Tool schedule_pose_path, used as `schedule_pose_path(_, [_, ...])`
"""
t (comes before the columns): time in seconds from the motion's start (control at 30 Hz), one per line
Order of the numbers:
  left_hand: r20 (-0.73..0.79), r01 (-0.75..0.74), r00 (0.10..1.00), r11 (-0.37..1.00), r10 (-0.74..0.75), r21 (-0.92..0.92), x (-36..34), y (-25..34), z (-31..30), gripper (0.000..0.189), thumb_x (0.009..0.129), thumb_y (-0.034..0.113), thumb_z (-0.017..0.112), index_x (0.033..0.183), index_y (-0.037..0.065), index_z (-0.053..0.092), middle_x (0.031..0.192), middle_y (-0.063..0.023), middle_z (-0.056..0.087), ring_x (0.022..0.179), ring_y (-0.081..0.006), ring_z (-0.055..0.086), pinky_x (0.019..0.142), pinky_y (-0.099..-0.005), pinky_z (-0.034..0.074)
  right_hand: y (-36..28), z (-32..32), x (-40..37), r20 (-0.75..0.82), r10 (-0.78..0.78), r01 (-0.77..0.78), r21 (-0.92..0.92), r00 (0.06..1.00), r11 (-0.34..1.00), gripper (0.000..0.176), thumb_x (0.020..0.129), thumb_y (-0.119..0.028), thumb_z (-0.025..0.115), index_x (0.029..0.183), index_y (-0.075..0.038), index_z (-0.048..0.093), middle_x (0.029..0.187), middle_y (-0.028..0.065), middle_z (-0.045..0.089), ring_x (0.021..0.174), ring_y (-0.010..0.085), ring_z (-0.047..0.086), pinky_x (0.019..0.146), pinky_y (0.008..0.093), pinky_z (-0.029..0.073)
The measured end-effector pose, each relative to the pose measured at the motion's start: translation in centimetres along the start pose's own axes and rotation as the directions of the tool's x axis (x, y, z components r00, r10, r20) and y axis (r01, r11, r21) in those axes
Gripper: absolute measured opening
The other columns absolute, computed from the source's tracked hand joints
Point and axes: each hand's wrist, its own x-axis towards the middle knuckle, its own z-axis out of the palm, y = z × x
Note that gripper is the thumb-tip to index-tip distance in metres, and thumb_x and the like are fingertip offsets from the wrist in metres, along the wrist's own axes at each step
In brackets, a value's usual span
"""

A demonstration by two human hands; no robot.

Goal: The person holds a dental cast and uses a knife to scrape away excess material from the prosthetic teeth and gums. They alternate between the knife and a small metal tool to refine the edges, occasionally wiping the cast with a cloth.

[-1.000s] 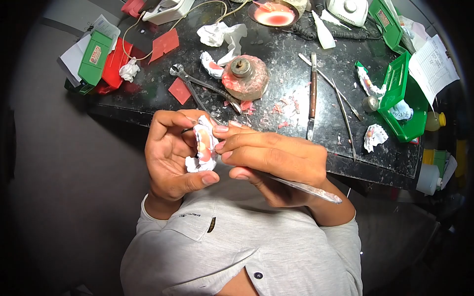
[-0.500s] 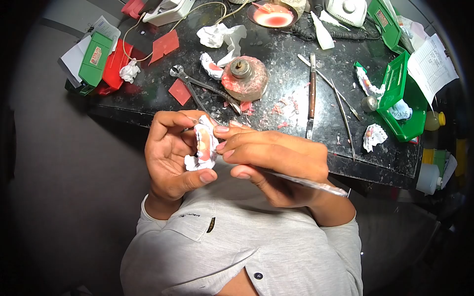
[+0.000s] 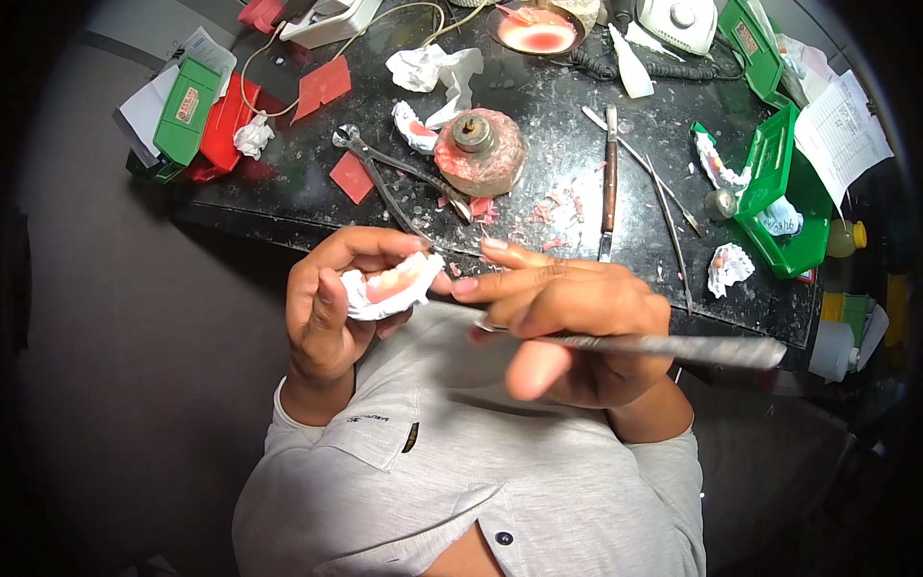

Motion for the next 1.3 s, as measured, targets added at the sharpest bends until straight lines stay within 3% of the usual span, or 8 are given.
schedule_pose_path(0.13, [0.007, 0.003, 1.0, 0.995, -0.004, 0.096, -0.1, 0.3, -0.1, 0.077, 0.101, 0.064, 0.048, 0.115, -0.011, 0.062, 0.102, -0.0198, 0.072, 0.079, -0.0112, 0.065, 0.06, -0.0215, 0.048, -1.4, 1.8, 1.0, -0.045, 0.026, -0.035, -0.222, 0.999, 0.974, 0.02, 0.089, -0.014, 0.077, 0.098, 0.001, 0.066, 0.098, 0.0202, 0.076, 0.107, 0.0381, 0.073, 0.096, 0.0543, 0.056])
schedule_pose_path(0.2, [-0.018, -0.017, 1.0, 0.998, 0.018, 0.067, -0.2, 0.0, 0.2, 0.077, 0.101, 0.063, 0.049, 0.115, -0.012, 0.062, 0.101, -0.0192, 0.072, 0.086, -0.016, 0.07, 0.07, -0.0255, 0.054, -1.8, 2.3, 1.4, -0.064, 0.093, -0.107, -0.264, 0.994, 0.958, 0.019, 0.088, -0.01, 0.078, 0.102, 0.0, 0.069, 0.1, 0.0189, 0.076, 0.107, 0.0367, 0.073, 0.097, 0.0533, 0.057])
schedule_pose_path(0.27, [-0.015, 0.0, 1.0, 1.0, 0.0, 0.028, -0.3, 0.1, 0.2, 0.076, 0.101, 0.062, 0.05, 0.114, -0.012, 0.062, 0.103, -0.0196, 0.072, 0.093, -0.0205, 0.072, 0.082, -0.0305, 0.056, -1.4, 2.3, 2.0, 0.027, -0.025, 0.033, -0.341, 0.999, 0.94, 0.025, 0.086, -0.01, 0.079, 0.106, 0.0, 0.069, 0.105, 0.0193, 0.075, 0.106, 0.0355, 0.073, 0.097, 0.0518, 0.058])
schedule_pose_path(0.4, [0.015, 0.014, 1.0, 1.0, -0.015, 0.027, -0.2, 0.5, 0.3, 0.075, 0.102, 0.061, 0.05, 0.115, -0.012, 0.061, 0.105, -0.0199, 0.072, 0.095, -0.021, 0.071, 0.089, -0.033, 0.056, -1.6, 2.6, 1.7, 0.049, 0.047, -0.031, -0.294, 0.998, 0.955, 0.026, 0.086, -0.008, 0.079, 0.109, 0.002, 0.069, 0.109, 0.0206, 0.074, 0.107, 0.0348, 0.073, 0.095, 0.0486, 0.06])
schedule_pose_path(0.67, [-0.004, -0.035, 0.999, 0.999, 0.035, 0.017, -0.5, -0.1, 1.1, 0.088, 0.095, 0.063, 0.061, 0.138, -0.01, 0.04, 0.134, -0.0242, 0.057, 0.123, -0.0256, 0.059, 0.106, -0.0378, 0.046, -1.4, 3.0, 1.6, 0.047, -0.077, 0.09, -0.459, 0.996, 0.884, 0.026, 0.085, -0.004, 0.078, 0.108, 0.005, 0.069, 0.109, 0.0221, 0.073, 0.109, 0.0365, 0.072, 0.097, 0.0487, 0.059])
schedule_pose_path(1.1, [-0.033, -0.024, 0.999, 0.999, 0.025, 0.023, -0.6, -0.1, 1.3, 0.09, 0.093, 0.064, 0.063, 0.14, -0.009, 0.038, 0.137, -0.024, 0.055, 0.123, -0.0236, 0.056, 0.107, -0.037, 0.044, -0.9, 3.1, 1.4, 0.088, -0.095, 0.123, -0.427, 0.992, 0.896, 0.029, 0.083, -0.001, 0.078, 0.109, 0.007, 0.068, 0.111, 0.0251, 0.072, 0.112, 0.0395, 0.07, 0.098, 0.0503, 0.058])
schedule_pose_path(1.2, [-0.012, -0.117, 0.993, 0.987, 0.116, -0.108, -0.5, -0.4, 1.3, 0.082, 0.095, 0.048, 0.069, 0.142, -0.01, 0.035, 0.135, -0.0232, 0.052, 0.124, -0.0273, 0.06, 0.105, -0.0381, 0.049, -1.0, 3.0, 1.4, 0.095, -0.082, 0.116, -0.436, 0.992, 0.893, 0.03, 0.083, -0.001, 0.079, 0.109, 0.007, 0.068, 0.112, 0.0247, 0.072, 0.112, 0.0393, 0.07, 0.098, 0.05, 0.058])
schedule_pose_path(1.3, [-0.039, -0.024, 0.999, 0.999, 0.026, 0.037, -0.7, 0.0, 1.4, 0.091, 0.093, 0.064, 0.063, 0.14, -0.009, 0.038, 0.137, -0.0236, 0.055, 0.123, -0.0231, 0.056, 0.107, -0.0369, 0.044, -0.8, 3.0, 1.3, 0.099, -0.1, 0.134, -0.451, 0.99, 0.882, 0.031, 0.082, -0.001, 0.079, 0.11, 0.006, 0.068, 0.112, 0.0247, 0.071, 0.113, 0.0394, 0.07, 0.098, 0.0499, 0.058])
